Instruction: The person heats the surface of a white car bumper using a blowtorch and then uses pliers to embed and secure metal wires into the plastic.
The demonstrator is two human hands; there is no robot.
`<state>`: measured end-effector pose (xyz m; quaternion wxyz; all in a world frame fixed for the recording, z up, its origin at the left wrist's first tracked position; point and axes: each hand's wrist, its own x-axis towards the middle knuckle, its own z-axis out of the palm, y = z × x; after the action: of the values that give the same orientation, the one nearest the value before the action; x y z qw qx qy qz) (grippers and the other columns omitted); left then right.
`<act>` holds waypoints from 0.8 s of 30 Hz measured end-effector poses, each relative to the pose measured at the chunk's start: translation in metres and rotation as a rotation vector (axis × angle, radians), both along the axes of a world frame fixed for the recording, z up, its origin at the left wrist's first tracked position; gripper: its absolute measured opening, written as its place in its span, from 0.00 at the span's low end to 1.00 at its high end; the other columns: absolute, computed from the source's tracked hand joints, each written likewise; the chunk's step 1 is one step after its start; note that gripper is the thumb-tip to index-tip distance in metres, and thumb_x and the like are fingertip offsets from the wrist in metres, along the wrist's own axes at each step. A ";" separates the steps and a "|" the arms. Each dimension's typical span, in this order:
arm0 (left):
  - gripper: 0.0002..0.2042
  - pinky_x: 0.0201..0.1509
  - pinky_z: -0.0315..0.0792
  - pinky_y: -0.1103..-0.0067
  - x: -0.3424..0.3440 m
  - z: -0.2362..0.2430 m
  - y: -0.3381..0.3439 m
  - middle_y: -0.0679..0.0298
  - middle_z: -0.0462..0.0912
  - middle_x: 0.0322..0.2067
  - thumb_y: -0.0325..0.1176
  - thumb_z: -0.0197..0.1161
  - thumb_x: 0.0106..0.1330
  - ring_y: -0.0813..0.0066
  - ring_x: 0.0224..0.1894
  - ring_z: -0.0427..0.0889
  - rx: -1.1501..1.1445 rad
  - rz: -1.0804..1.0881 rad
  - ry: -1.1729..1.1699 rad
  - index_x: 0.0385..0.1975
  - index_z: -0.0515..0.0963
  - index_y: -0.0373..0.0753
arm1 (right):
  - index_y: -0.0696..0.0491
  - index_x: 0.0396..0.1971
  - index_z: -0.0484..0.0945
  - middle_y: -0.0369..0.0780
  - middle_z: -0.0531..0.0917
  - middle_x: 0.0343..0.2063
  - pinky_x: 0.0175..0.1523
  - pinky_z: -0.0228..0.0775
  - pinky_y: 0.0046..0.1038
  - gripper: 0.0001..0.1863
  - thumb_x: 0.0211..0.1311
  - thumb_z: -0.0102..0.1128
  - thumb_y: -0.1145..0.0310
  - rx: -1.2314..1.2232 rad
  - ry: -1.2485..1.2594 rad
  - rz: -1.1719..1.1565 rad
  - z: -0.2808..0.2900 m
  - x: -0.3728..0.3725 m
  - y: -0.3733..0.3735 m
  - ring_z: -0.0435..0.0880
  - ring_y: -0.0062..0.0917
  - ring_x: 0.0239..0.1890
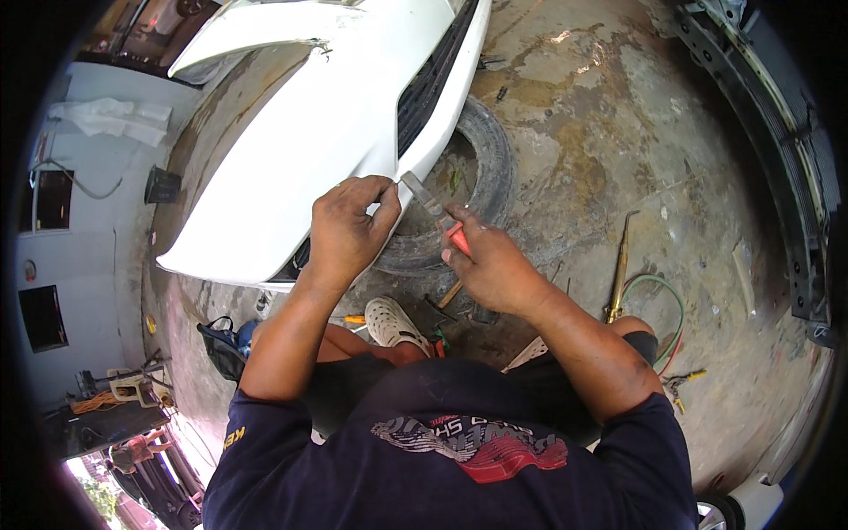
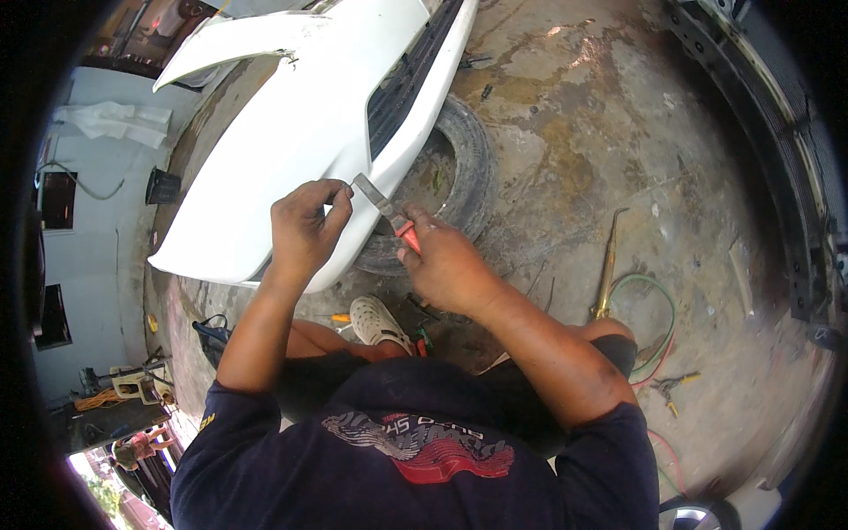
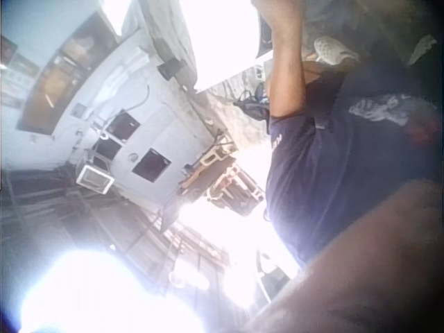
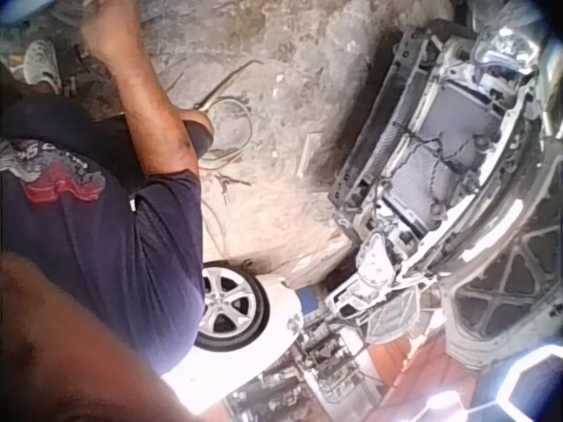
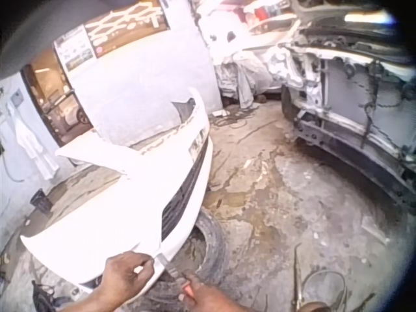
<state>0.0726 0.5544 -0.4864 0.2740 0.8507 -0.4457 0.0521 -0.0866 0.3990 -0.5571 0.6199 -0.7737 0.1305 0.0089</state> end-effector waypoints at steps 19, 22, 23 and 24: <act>0.03 0.39 0.82 0.66 -0.002 0.005 -0.004 0.53 0.88 0.29 0.24 0.72 0.65 0.55 0.32 0.89 0.022 -0.062 -0.171 0.36 0.87 0.34 | 0.64 0.70 0.67 0.64 0.85 0.49 0.63 0.75 0.48 0.31 0.72 0.63 0.69 0.005 -0.001 -0.018 0.014 -0.005 0.000 0.84 0.59 0.56; 0.04 0.39 0.83 0.66 0.002 0.001 0.001 0.54 0.88 0.31 0.24 0.73 0.64 0.56 0.33 0.89 0.011 -0.080 -0.225 0.36 0.86 0.34 | 0.61 0.74 0.64 0.58 0.86 0.46 0.60 0.76 0.43 0.33 0.74 0.63 0.68 0.027 -0.004 0.013 0.015 -0.004 0.000 0.87 0.52 0.53; 0.04 0.40 0.83 0.67 0.002 0.000 0.003 0.55 0.89 0.31 0.24 0.73 0.64 0.56 0.33 0.89 0.004 -0.088 -0.230 0.36 0.86 0.34 | 0.59 0.75 0.63 0.55 0.86 0.45 0.58 0.77 0.40 0.33 0.75 0.63 0.67 0.030 -0.008 0.030 0.015 -0.004 0.000 0.88 0.48 0.51; 0.04 0.40 0.83 0.67 0.003 -0.003 0.004 0.55 0.89 0.32 0.23 0.73 0.64 0.56 0.34 0.89 -0.006 -0.100 -0.231 0.36 0.86 0.34 | 0.59 0.76 0.63 0.54 0.86 0.45 0.58 0.77 0.39 0.34 0.75 0.63 0.67 0.029 0.011 0.048 0.013 -0.005 -0.001 0.88 0.46 0.51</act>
<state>0.0752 0.5583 -0.4889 0.2255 0.8149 -0.5159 0.1375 -0.0914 0.3978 -0.5443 0.6298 -0.7676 0.1151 0.0298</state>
